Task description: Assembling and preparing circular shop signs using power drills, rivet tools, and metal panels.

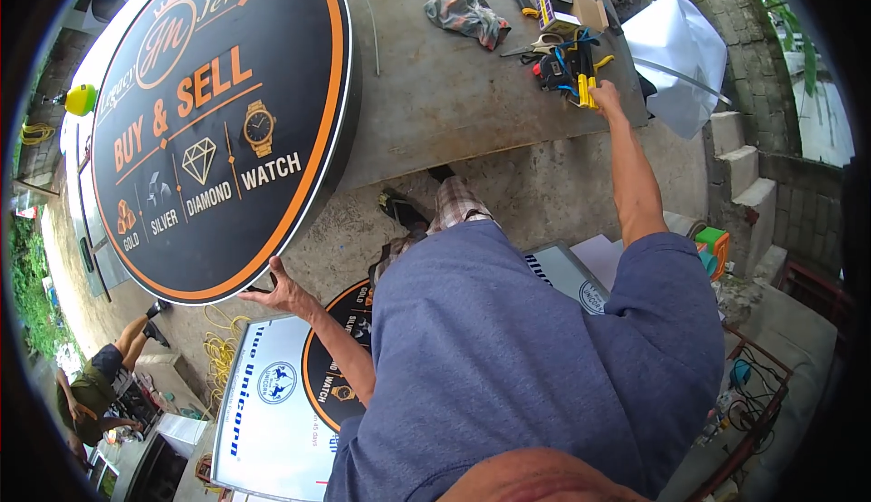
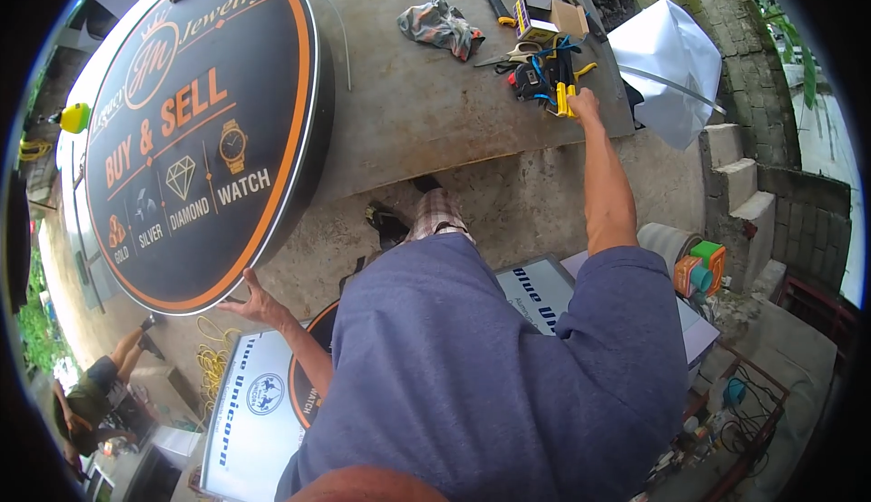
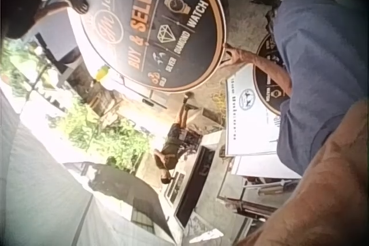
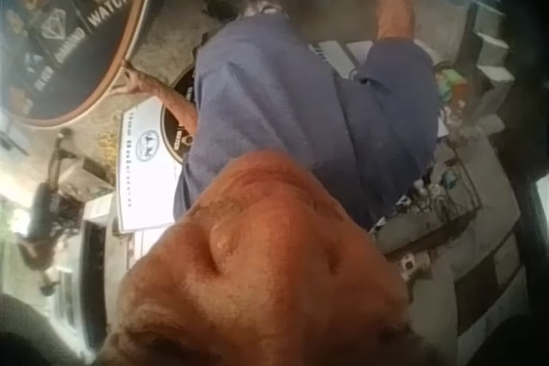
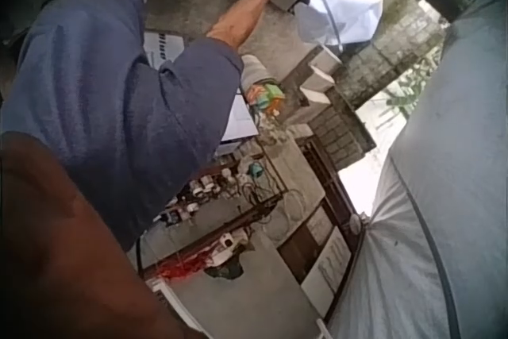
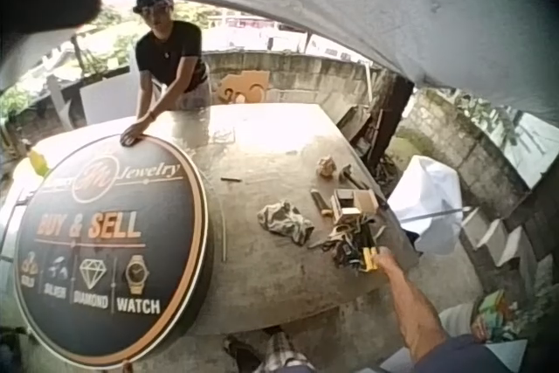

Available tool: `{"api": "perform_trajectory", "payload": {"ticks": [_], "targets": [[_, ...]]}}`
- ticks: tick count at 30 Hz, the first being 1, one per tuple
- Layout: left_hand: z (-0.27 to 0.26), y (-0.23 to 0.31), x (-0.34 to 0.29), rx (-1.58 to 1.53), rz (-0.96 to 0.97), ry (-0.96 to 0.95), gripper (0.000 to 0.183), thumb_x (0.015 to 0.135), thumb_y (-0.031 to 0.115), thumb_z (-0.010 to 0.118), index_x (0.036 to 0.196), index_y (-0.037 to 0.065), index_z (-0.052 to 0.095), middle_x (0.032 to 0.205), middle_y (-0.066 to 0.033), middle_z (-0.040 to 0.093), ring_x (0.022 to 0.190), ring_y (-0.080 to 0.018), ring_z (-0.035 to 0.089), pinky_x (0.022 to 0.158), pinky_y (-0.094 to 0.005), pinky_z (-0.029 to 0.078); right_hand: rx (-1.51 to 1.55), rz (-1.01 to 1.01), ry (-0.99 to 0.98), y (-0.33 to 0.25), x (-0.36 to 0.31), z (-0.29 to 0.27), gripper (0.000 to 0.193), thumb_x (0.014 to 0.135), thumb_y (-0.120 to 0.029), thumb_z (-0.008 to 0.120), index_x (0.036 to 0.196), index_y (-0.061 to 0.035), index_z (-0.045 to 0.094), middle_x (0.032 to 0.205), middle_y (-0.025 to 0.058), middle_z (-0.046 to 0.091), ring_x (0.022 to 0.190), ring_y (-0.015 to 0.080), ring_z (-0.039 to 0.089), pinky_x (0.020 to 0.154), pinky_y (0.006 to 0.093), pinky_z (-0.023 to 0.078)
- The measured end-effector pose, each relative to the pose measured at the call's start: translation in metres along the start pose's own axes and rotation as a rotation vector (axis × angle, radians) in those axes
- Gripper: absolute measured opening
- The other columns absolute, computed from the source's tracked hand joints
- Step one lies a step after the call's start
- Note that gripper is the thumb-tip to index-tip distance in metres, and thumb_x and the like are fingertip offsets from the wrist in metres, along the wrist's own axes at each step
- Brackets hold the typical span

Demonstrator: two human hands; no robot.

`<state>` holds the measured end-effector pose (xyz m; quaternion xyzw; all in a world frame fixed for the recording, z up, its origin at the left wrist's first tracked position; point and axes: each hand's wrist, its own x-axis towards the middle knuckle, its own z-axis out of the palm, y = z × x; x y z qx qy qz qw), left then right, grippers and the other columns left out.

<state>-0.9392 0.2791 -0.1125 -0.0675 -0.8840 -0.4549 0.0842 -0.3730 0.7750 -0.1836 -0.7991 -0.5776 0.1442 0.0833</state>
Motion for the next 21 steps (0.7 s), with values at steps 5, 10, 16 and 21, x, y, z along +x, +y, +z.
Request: {"api": "perform_trajectory", "payload": {"ticks": [5,10,16,21], "targets": [[0.009,0.024,-0.013,-0.218,-0.124,-0.045,0.121,0.069,0.054,0.082,0.146,-0.013,0.015,0.142,-0.0286,0.039,0.128,-0.0340,0.045,0.110,-0.0376,0.035,0.807,0.299,-0.320,0.018,-0.005,-0.016,0.024,0.085,-0.027,0.063,0.095,-0.0042,0.061,0.071,0.0048,0.057,0.047,0.0125,0.049,0.033,0.0248,0.034],[0.017,0.028,-0.024,-0.450,-0.275,-0.116,0.091,0.077,0.051,0.075,0.141,0.000,0.036,0.137,-0.0194,0.046,0.119,-0.0257,0.053,0.087,-0.0420,0.059,0.797,0.174,-0.419,0.018,-0.036,-0.086,0.022,0.088,-0.029,0.062,0.087,-0.0075,0.057,0.069,0.0018,0.052,0.048,0.0081,0.047,0.034,0.0222,0.032],[0.022,0.029,-0.031,-0.485,-0.284,-0.060,0.084,0.078,0.051,0.074,0.137,0.001,0.042,0.135,-0.0157,0.048,0.117,-0.0258,0.054,0.087,-0.0457,0.059,0.568,0.071,-0.427,-0.002,-0.159,-0.134,0.032,0.092,-0.031,0.059,0.108,-0.0030,0.057,0.080,0.0028,0.056,0.061,0.0079,0.051,0.047,0.0249,0.040],[0.029,-0.005,-0.069,-0.319,-0.484,-0.183,0.046,0.090,0.036,0.068,0.117,0.000,0.059,0.097,-0.0094,0.064,0.085,-0.0185,0.063,0.066,-0.0321,0.055,0.650,-0.201,-0.354,-0.032,-0.199,-0.087,0.034,0.093,-0.030,0.060,0.109,-0.0007,0.057,0.080,0.0019,0.057,0.063,0.0077,0.051,0.047,0.0247,0.039]]}}
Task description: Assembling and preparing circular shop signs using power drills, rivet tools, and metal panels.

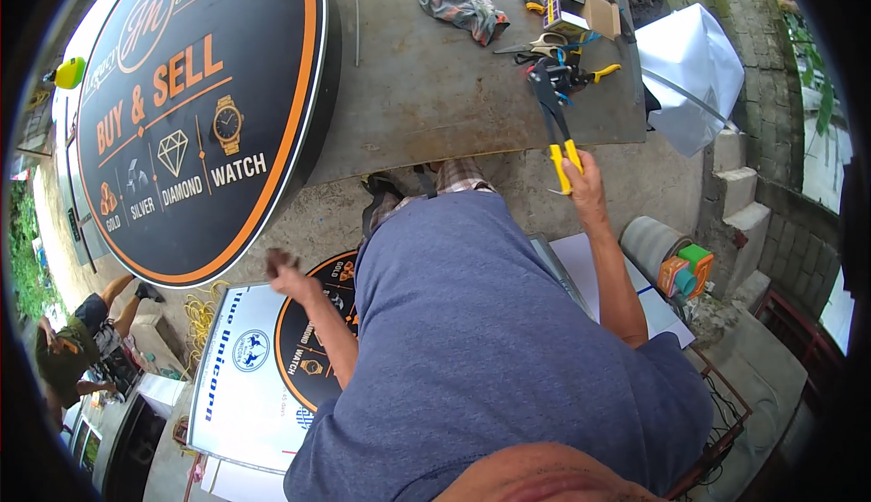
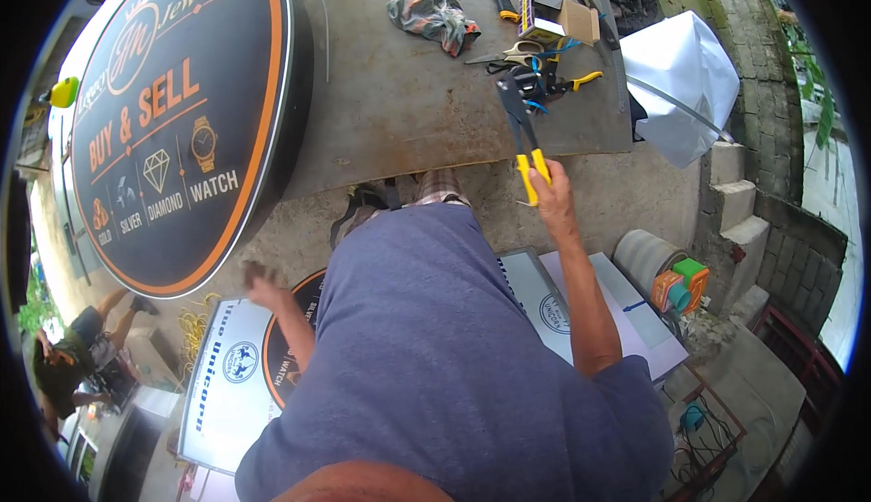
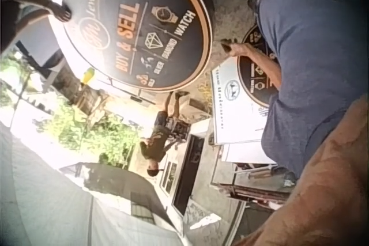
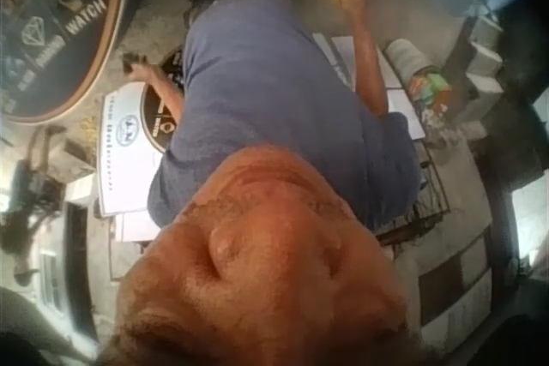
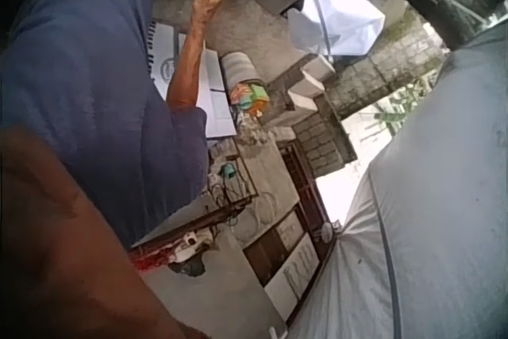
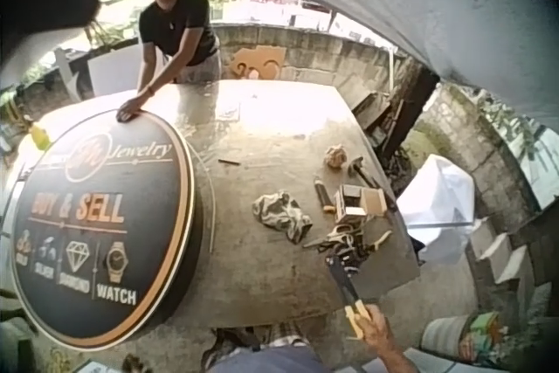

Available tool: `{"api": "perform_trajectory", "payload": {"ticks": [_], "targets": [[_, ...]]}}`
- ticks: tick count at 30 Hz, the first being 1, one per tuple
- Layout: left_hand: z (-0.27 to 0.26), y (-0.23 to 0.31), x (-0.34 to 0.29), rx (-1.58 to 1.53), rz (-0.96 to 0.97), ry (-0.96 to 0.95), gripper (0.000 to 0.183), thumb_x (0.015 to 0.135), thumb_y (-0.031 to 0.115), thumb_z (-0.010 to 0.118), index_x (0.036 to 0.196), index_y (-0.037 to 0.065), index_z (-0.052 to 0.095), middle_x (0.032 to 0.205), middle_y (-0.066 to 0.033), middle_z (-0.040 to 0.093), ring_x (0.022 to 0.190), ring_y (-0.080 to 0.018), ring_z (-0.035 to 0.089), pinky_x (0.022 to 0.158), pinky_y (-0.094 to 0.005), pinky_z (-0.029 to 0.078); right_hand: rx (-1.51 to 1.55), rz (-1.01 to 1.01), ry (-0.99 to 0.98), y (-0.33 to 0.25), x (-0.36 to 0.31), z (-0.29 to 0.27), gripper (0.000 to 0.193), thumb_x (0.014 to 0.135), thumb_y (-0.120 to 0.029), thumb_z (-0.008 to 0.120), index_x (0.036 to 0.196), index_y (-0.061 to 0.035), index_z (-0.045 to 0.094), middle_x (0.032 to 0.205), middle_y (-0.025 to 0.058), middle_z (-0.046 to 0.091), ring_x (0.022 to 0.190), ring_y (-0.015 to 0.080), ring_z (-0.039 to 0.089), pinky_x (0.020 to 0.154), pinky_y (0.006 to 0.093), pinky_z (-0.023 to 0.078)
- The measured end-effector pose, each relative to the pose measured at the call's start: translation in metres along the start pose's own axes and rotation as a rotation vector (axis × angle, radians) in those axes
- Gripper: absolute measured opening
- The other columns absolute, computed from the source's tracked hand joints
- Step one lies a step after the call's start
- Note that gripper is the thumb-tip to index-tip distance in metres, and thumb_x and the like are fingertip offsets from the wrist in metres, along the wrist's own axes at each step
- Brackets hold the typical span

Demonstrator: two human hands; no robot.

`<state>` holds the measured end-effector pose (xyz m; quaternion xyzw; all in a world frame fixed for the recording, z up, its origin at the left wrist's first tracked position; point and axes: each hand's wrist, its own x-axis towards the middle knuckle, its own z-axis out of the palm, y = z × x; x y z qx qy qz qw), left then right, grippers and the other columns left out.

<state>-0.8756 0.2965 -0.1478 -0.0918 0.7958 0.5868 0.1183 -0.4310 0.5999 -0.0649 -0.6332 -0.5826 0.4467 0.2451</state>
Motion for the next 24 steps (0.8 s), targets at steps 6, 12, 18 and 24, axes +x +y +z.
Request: {"api": "perform_trajectory", "payload": {"ticks": [6,12,18,24], "targets": [[0.137,0.078,-0.084,0.194,-0.134,-1.089,0.044,0.093,0.031,0.064,0.120,-0.003,0.061,0.105,-0.0128,0.069,0.089,-0.0170,0.065,0.078,-0.0290,0.052,0.588,0.284,-0.334,-0.061,0.030,0.059,0.031,0.093,-0.027,0.061,0.110,-0.0017,0.058,0.080,0.0002,0.057,0.059,0.0062,0.050,0.045,0.0232,0.037],[0.298,0.106,-0.141,-0.407,-0.669,-1.525,0.058,0.098,0.044,0.051,0.130,-0.004,0.046,0.121,-0.0204,0.060,0.114,-0.0296,0.058,0.099,-0.0412,0.046,0.814,0.374,-0.574,-0.089,0.042,0.103,0.029,0.093,-0.024,0.063,0.115,-0.0057,0.058,0.083,-0.0014,0.060,0.058,0.0044,0.052,0.042,0.0204,0.039],[0.353,0.122,-0.165,-0.426,-0.701,-1.273,0.043,0.088,0.041,0.069,0.096,0.003,0.052,0.072,-0.0048,0.057,0.062,-0.0188,0.060,0.061,-0.0367,0.053,0.949,0.378,-0.434,-0.104,0.043,0.120,0.032,0.088,-0.018,0.070,0.116,-0.0051,0.058,0.092,0.0040,0.065,0.068,0.0119,0.064,0.052,0.0257,0.054],[0.374,0.123,-0.166,-0.403,-0.493,-1.234,0.043,0.085,0.043,0.072,0.089,0.004,0.053,0.065,-0.0028,0.055,0.053,-0.0163,0.058,0.052,-0.0346,0.052,1.112,0.495,-0.357,-0.079,0.033,0.119,0.028,0.090,-0.011,0.067,0.115,-0.0032,0.059,0.088,0.0098,0.067,0.072,0.0182,0.068,0.058,0.0286,0.057]]}}
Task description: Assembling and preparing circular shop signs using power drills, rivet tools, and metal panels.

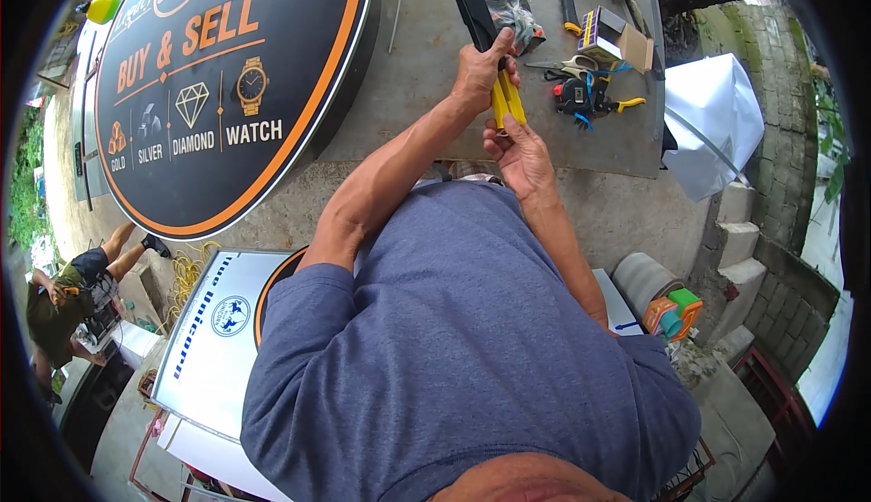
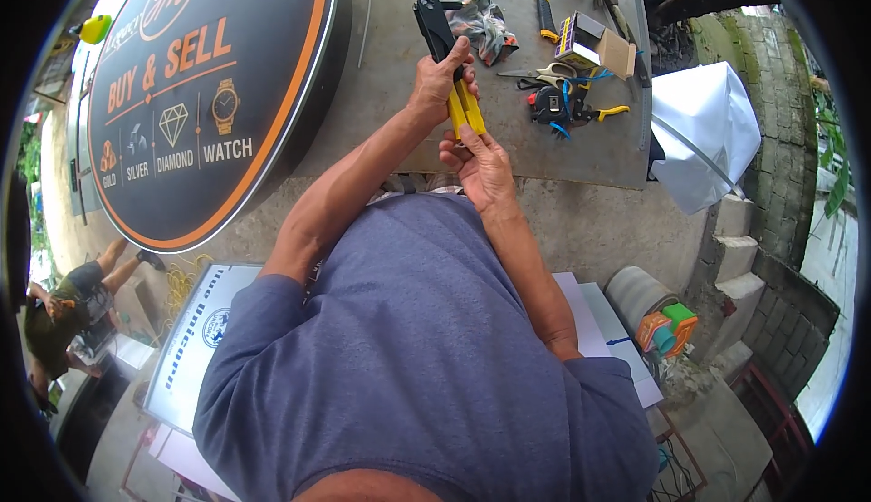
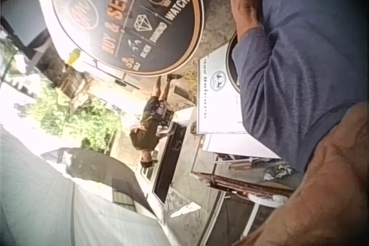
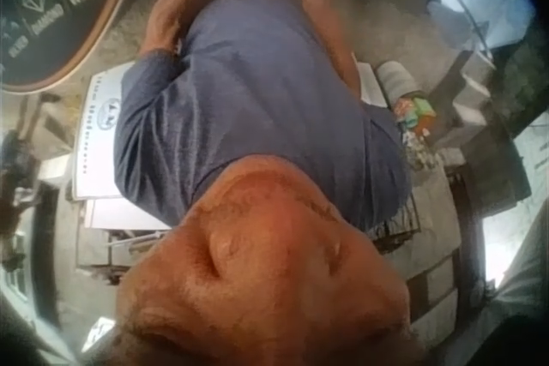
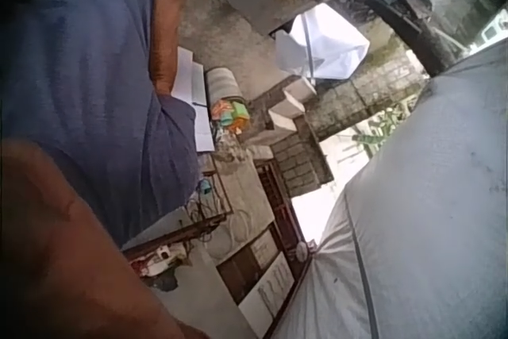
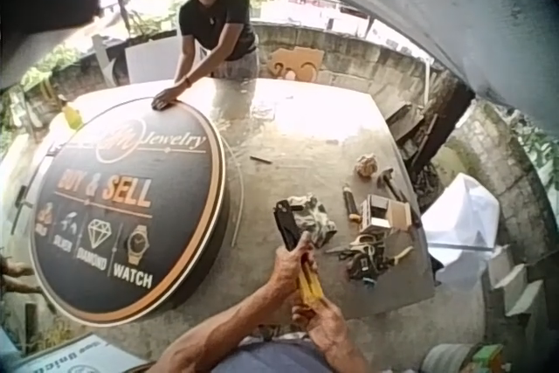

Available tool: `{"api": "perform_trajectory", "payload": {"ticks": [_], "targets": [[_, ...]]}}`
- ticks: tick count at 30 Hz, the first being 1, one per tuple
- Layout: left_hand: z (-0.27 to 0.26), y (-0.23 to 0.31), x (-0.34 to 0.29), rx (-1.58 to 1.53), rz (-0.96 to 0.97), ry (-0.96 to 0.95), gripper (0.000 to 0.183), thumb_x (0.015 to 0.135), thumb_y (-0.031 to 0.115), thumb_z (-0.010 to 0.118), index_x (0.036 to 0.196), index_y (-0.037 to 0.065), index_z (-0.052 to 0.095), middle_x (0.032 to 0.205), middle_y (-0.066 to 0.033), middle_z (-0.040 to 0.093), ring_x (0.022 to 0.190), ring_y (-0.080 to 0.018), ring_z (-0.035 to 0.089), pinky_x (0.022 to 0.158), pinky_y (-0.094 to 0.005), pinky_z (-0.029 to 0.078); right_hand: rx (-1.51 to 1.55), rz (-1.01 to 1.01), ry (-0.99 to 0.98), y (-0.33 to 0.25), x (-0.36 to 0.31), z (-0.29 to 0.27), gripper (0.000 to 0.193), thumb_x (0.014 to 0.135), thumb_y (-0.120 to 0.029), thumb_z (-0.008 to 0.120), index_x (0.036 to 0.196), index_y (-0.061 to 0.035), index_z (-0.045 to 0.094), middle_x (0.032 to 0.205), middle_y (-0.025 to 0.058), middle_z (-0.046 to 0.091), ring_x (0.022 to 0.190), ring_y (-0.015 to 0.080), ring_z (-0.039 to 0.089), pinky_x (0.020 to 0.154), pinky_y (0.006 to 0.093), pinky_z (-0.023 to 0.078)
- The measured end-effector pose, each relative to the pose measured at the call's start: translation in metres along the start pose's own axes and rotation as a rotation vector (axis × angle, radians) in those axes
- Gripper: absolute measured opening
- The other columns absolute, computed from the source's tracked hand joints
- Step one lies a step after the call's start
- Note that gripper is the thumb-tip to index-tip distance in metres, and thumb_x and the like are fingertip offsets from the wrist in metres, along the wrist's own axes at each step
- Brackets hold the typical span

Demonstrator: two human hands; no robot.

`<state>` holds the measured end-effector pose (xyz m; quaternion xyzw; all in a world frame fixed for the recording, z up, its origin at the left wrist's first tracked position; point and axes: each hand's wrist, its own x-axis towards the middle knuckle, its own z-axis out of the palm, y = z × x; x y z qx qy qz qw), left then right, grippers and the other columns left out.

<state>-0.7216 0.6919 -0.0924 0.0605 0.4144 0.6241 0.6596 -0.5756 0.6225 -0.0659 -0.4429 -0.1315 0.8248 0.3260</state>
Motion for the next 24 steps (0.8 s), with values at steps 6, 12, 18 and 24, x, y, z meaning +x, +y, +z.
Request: {"api": "perform_trajectory", "payload": {"ticks": [6,12,18,24], "targets": [[-0.021,0.017,0.019,0.132,-0.107,-0.264,0.038,0.093,0.032,0.064,0.104,-0.004,0.060,0.086,-0.0131,0.068,0.072,-0.0219,0.069,0.057,-0.0364,0.057,-0.631,0.057,-0.158,-0.029,-0.002,-0.049,0.024,0.092,-0.007,0.060,0.115,-0.0026,0.062,0.092,0.0087,0.069,0.074,0.0147,0.066,0.062,0.0254,0.053],[-0.038,0.032,0.007,0.301,-0.151,-0.448,0.042,0.090,0.009,0.060,0.127,-0.008,0.051,0.124,-0.0197,0.058,0.115,-0.0332,0.059,0.075,-0.0430,0.062,-1.221,-0.734,0.257,-0.124,0.062,-0.125,0.020,0.088,-0.006,0.060,0.106,-0.0030,0.069,0.092,0.0066,0.070,0.079,0.0135,0.063,0.071,0.0283,0.051],[-0.060,0.057,-0.026,0.730,-0.212,-0.342,0.071,0.076,0.007,0.065,0.138,-0.015,0.036,0.128,-0.0290,0.056,0.106,-0.0299,0.065,0.062,-0.0316,0.061,-1.902,-1.051,0.357,-0.239,0.181,-0.154,0.025,0.082,-0.002,0.054,0.100,-0.0072,0.070,0.098,0.0161,0.069,0.097,0.0317,0.064,0.085,0.0394,0.050],[-0.093,0.061,-0.048,0.802,-0.273,-0.320,0.064,0.081,0.013,0.065,0.139,-0.004,0.043,0.116,-0.0199,0.065,0.077,-0.0195,0.071,0.055,-0.0288,0.055,-2.299,-0.825,0.079,-0.289,0.270,-0.181,0.022,0.080,-0.008,0.052,0.091,-0.0015,0.069,0.085,0.0245,0.066,0.082,0.0415,0.065,0.072,0.0494,0.051]]}}
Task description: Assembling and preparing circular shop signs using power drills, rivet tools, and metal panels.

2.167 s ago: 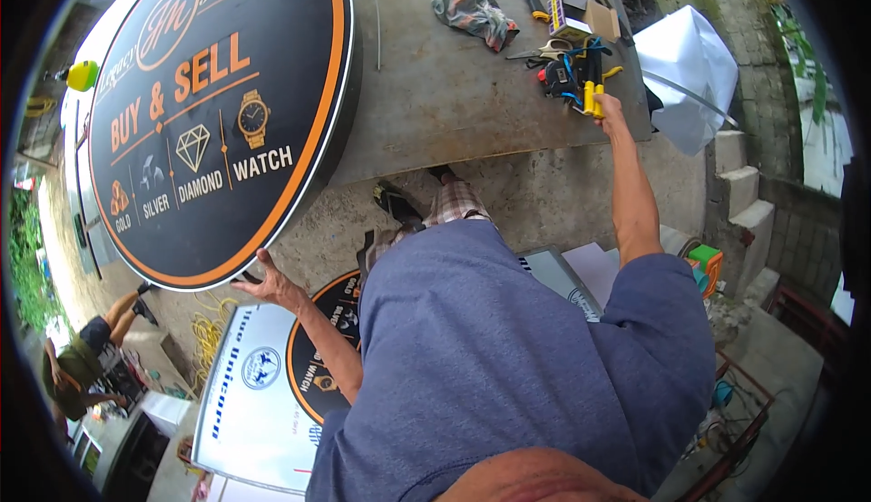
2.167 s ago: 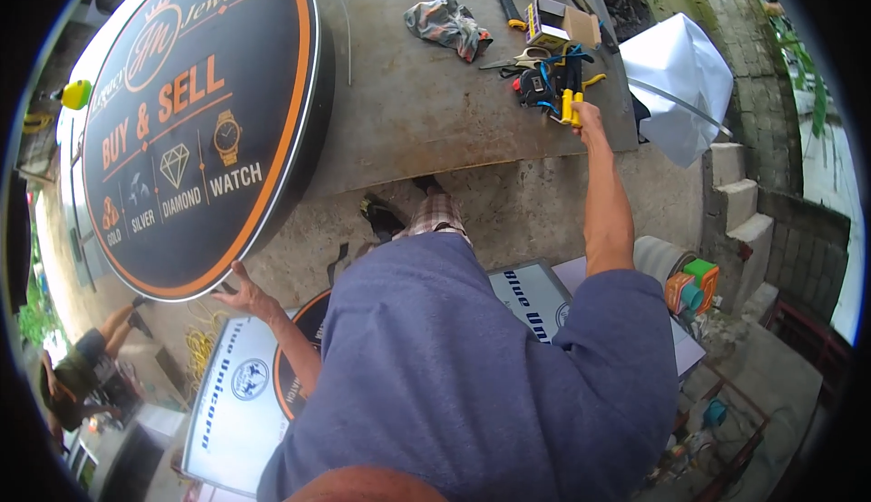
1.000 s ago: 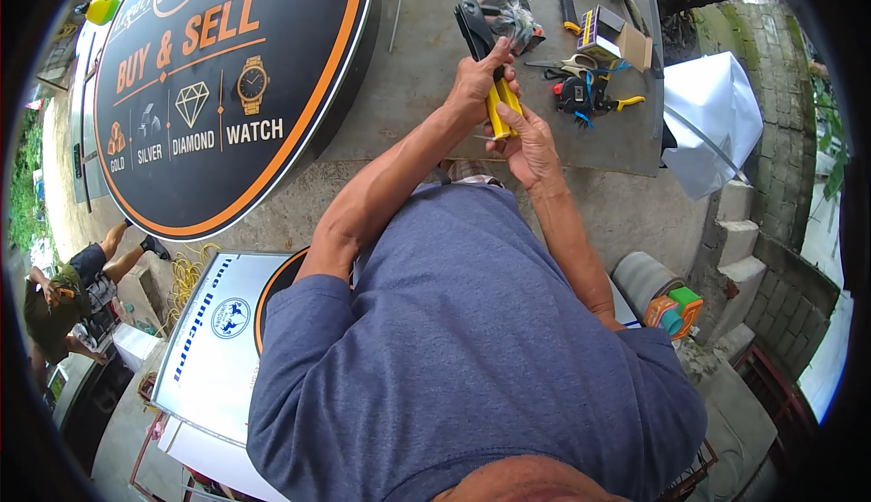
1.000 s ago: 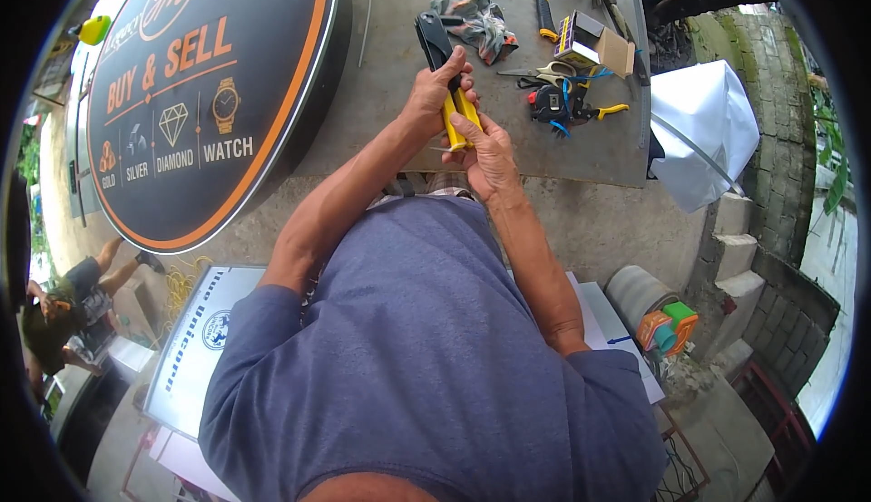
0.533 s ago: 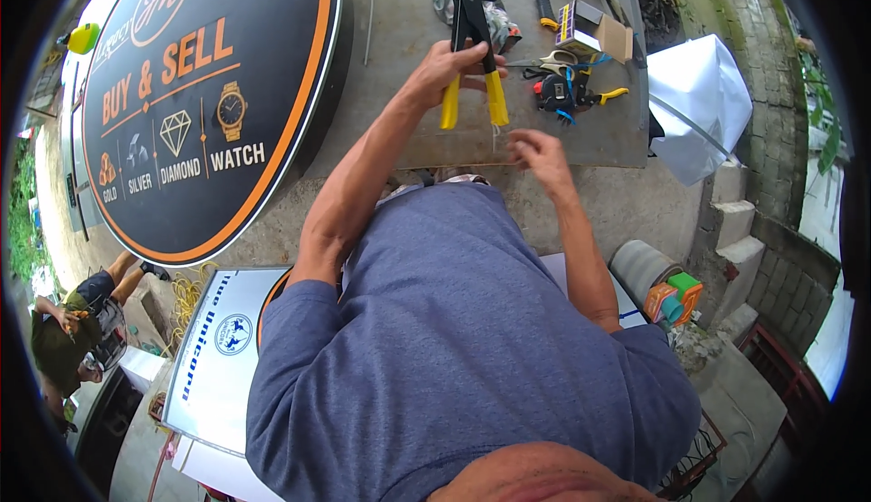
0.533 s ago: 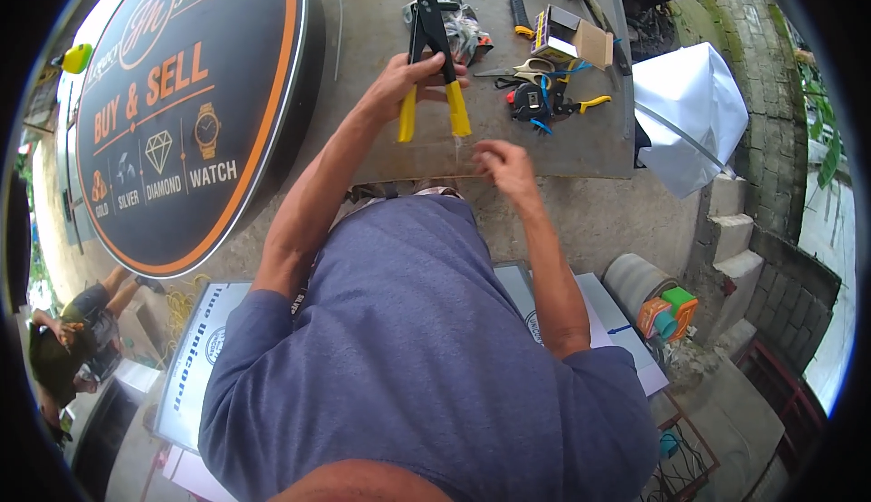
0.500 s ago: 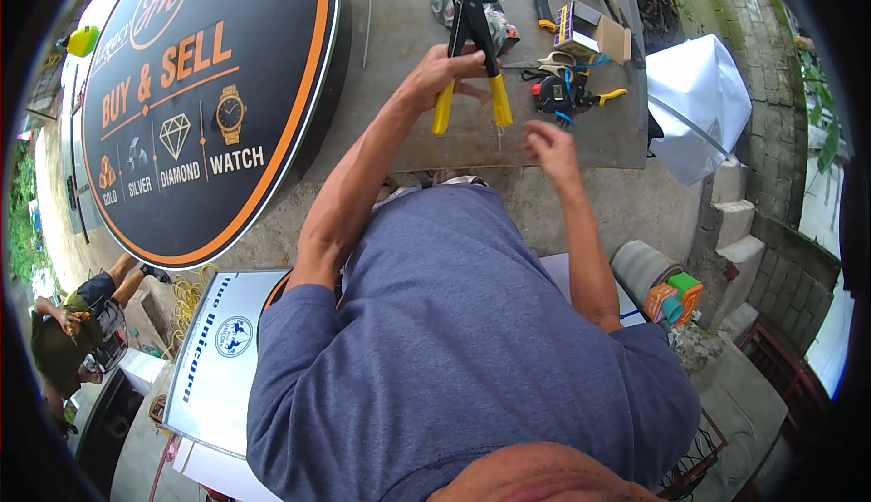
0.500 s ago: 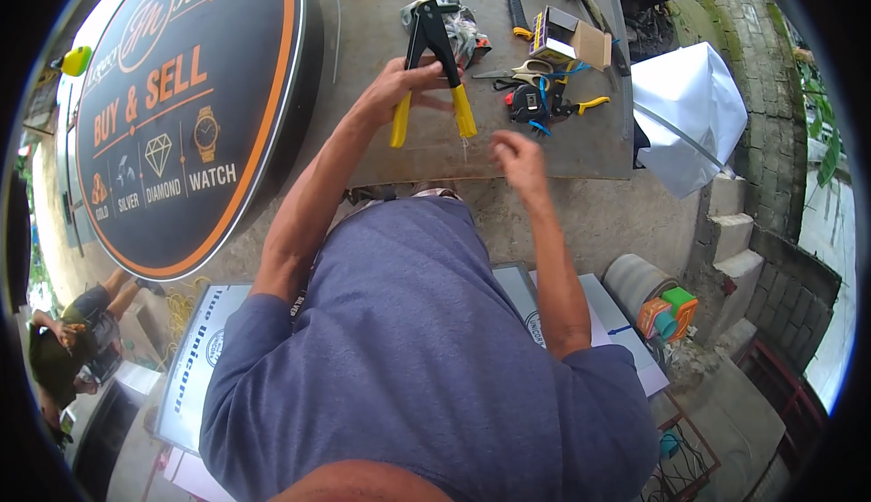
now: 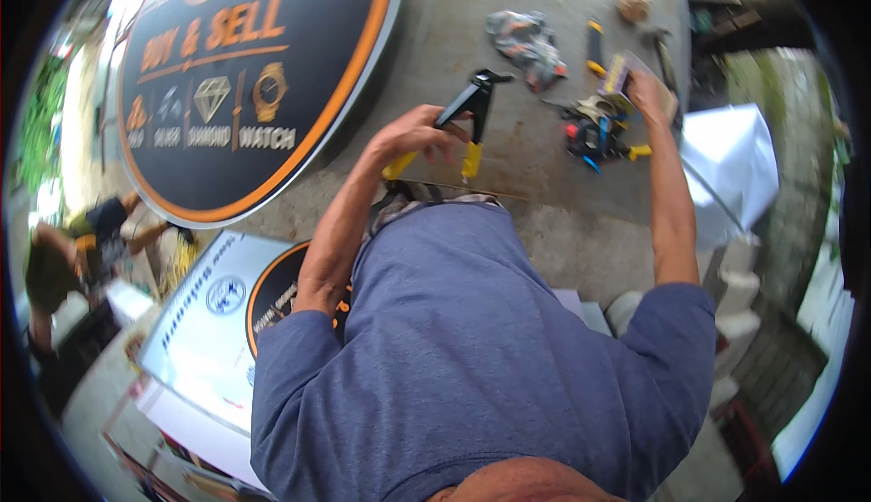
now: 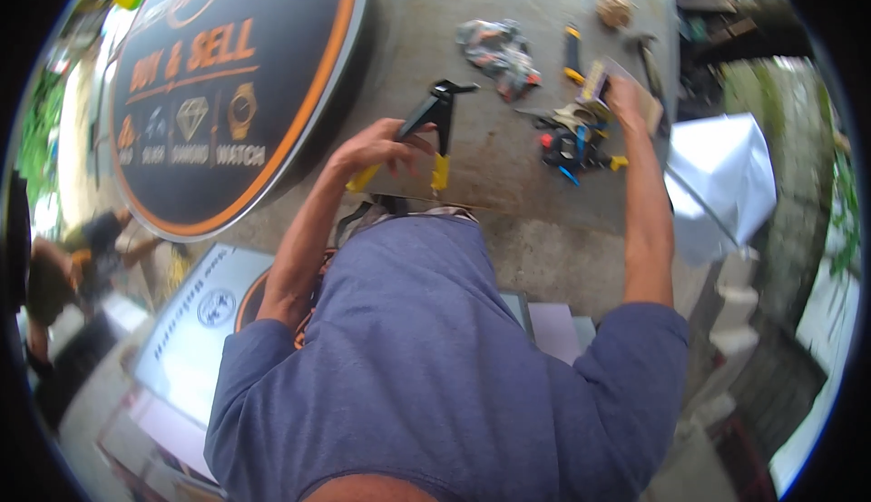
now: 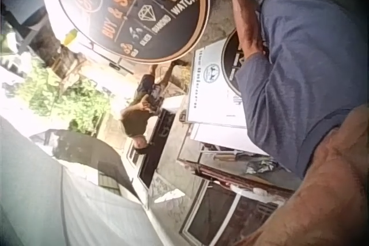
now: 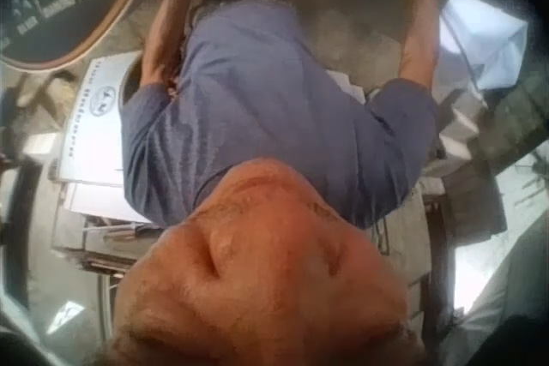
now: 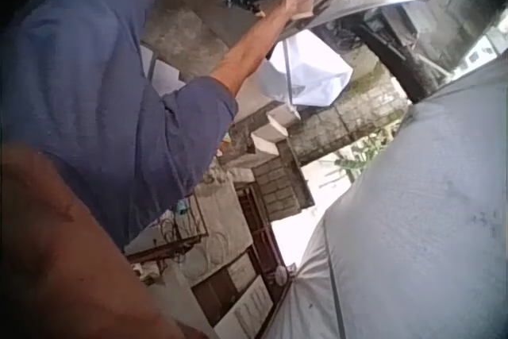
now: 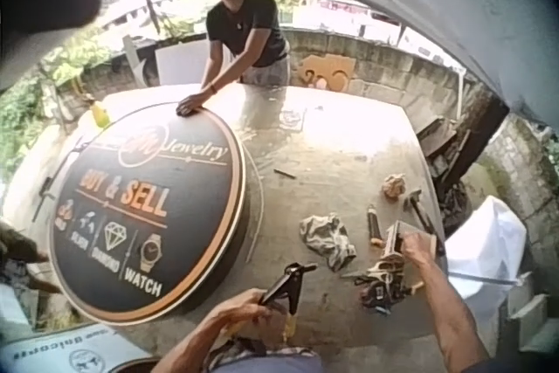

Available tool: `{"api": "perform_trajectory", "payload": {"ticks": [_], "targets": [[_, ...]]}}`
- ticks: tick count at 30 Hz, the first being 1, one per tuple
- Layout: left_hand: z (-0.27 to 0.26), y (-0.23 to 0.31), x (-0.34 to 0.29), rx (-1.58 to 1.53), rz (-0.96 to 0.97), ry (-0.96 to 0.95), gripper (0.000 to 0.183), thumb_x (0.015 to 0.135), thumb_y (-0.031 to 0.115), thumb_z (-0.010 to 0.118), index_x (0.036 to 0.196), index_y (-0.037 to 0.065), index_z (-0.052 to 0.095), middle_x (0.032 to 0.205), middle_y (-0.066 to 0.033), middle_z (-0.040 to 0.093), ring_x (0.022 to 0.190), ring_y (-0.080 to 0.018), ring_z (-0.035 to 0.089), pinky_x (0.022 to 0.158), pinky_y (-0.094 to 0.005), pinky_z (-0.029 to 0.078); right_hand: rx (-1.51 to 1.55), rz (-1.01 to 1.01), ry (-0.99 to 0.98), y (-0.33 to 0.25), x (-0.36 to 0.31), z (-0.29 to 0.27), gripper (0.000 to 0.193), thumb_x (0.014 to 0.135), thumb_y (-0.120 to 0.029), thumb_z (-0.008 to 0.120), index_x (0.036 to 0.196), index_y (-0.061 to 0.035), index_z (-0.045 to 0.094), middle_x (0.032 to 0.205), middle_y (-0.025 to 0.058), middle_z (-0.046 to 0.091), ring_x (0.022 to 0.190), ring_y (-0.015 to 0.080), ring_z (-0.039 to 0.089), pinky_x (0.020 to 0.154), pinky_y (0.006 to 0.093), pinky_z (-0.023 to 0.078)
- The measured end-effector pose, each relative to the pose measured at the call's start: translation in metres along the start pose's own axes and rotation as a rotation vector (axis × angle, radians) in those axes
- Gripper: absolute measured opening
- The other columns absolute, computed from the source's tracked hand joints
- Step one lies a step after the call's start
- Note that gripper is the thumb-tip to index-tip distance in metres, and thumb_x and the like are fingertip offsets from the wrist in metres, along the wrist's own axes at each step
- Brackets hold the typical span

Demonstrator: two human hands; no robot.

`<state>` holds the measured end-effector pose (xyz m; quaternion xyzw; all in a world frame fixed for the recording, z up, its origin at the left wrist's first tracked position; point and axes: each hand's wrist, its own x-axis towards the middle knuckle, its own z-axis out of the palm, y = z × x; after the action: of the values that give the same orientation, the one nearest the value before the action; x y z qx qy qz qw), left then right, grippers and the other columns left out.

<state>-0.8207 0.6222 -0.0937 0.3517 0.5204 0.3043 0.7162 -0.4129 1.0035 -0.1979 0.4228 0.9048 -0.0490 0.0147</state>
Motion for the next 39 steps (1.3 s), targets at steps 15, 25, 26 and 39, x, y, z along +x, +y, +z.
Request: {"api": "perform_trajectory", "payload": {"ticks": [15,25,26,39], "targets": [[-0.007,-0.098,-0.008,0.420,-0.097,0.514,0.040,0.084,0.034,0.066,0.101,-0.002,0.064,0.085,-0.0188,0.069,0.067,-0.0264,0.068,0.065,-0.0390,0.052,0.127,0.004,-0.211,-0.061,0.009,-0.019,0.023,0.085,-0.019,0.059,0.092,0.0021,0.064,0.094,0.0314,0.063,0.094,0.0477,0.060,0.081,0.0544,0.047],[-0.001,-0.084,-0.001,0.645,-0.021,0.766,0.040,0.087,0.038,0.064,0.101,0.000,0.064,0.089,-0.0261,0.066,0.090,-0.0418,0.064,0.075,-0.0482,0.050,-0.034,0.104,-0.136,-0.044,0.008,-0.004,0.023,0.078,-0.017,0.059,0.091,-0.0018,0.069,0.092,0.0245,0.067,0.091,0.0431,0.064,0.080,0.0516,0.050],[-0.003,-0.085,-0.002,0.678,0.018,0.774,0.040,0.087,0.037,0.064,0.102,0.001,0.065,0.089,-0.0253,0.066,0.090,-0.0411,0.064,0.076,-0.0475,0.050,-0.051,0.077,-0.187,-0.049,0.008,-0.011,0.022,0.077,-0.016,0.060,0.092,-0.0045,0.071,0.091,0.0221,0.068,0.090,0.0415,0.065,0.080,0.0500,0.051],[-0.016,-0.101,0.000,0.717,0.079,0.750,0.043,0.086,0.037,0.066,0.112,0.002,0.064,0.093,-0.0240,0.067,0.092,-0.0390,0.066,0.079,-0.0440,0.051,0.572,0.316,0.269,-0.033,-0.010,-0.048,0.020,0.081,-0.021,0.073,0.094,-0.0058,0.074,0.077,0.0052,0.071,0.069,0.0119,0.066,0.065,0.0268,0.051]]}}
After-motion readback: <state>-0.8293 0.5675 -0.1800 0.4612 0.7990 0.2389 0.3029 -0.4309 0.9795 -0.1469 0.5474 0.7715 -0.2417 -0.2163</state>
